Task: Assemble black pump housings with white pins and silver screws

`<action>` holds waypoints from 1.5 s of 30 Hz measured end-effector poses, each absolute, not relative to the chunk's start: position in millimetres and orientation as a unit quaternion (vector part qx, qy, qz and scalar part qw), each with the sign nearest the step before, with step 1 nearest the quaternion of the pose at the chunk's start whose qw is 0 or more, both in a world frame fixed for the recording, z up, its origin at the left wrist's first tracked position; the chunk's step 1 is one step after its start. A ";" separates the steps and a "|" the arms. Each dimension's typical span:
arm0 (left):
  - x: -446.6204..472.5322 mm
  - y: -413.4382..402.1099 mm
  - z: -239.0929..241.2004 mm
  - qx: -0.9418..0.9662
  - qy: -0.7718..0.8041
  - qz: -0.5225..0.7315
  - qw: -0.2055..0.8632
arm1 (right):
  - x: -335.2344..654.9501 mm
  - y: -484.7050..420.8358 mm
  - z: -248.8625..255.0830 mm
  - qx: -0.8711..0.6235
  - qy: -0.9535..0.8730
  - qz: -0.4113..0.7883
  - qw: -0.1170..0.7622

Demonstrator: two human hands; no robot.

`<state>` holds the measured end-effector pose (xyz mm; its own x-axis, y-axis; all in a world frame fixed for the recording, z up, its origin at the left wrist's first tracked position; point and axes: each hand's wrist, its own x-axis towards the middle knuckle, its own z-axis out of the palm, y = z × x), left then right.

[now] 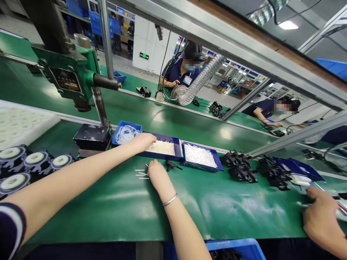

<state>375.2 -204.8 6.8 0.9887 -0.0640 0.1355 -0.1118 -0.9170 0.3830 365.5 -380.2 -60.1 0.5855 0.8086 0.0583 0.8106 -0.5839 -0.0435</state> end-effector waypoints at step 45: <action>176.1 -158.0 -71.3 0.611 0.059 0.090 0.785 | 265.9 -336.0 -21.6 -0.724 -0.250 0.287 0.576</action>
